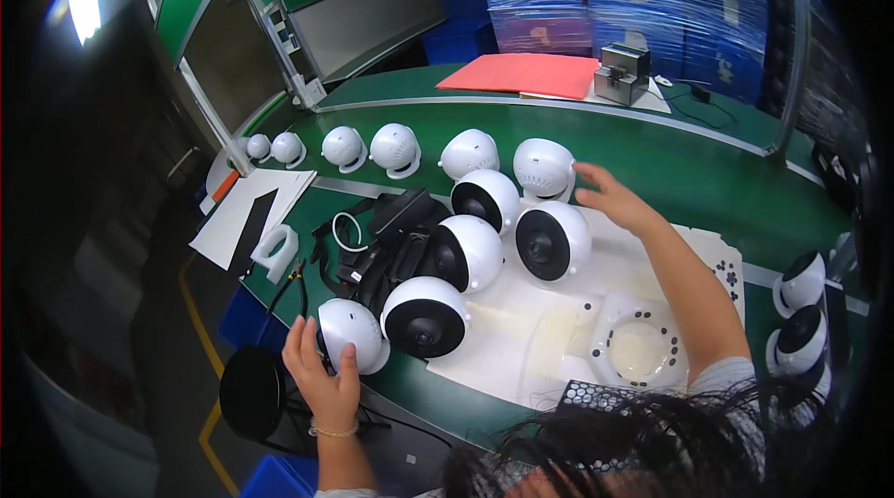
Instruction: The person assembles white dome security cameras by hand, placing small black circular components into the base of each unit. They handle multiple camera units, moving them around the green workbench and arranging them in rows after assembly.
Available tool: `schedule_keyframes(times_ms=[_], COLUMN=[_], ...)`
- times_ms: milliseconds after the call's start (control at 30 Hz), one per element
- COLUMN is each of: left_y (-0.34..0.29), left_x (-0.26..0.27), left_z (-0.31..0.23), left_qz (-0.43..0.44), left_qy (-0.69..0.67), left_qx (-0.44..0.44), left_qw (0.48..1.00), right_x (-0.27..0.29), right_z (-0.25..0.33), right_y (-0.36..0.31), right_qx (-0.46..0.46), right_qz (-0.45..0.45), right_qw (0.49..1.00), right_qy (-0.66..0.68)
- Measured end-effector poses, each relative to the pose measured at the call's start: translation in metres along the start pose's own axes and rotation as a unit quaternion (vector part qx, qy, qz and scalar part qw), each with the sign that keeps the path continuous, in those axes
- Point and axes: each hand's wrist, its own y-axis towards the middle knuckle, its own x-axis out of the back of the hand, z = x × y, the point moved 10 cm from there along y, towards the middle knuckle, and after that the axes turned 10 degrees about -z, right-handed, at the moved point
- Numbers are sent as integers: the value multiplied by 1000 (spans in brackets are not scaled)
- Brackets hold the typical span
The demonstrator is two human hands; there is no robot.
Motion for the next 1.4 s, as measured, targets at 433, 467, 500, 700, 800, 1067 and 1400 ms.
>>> schedule_keyframes(times_ms=[433, 467, 500, 700, 800, 1067, 1400], left_y=[168, 167, 170, 137, 123, 107, 217], left_x=[-231, -261, -287, -396, -421, -406, -150], left_z=[-185, -185, -182, -182, -179, -208, -288], left_qz=[211, 257, 281, 380, 420, 432, -16], left_qy=[-7, 28, 56, 106, 88, 95, -81], left_qx=[-265, -255, -240, -173, -148, -220, -306], left_qw=[941, 932, 927, 902, 891, 869, 948], right_x=[15, 20, 26, 36, 39, 79, 164], right_z=[13, 9, 6, -11, -9, -16, 63], right_y=[55, 55, 55, 37, 29, 11, -47], right_qx=[54, 77, 99, 9, -13, -148, 158], right_qz=[-57, -26, 4, -81, -178, -194, -431], right_qw=[912, 910, 906, 946, 928, 919, 822], right_qy=[-404, -407, -411, -315, -327, -310, -336])
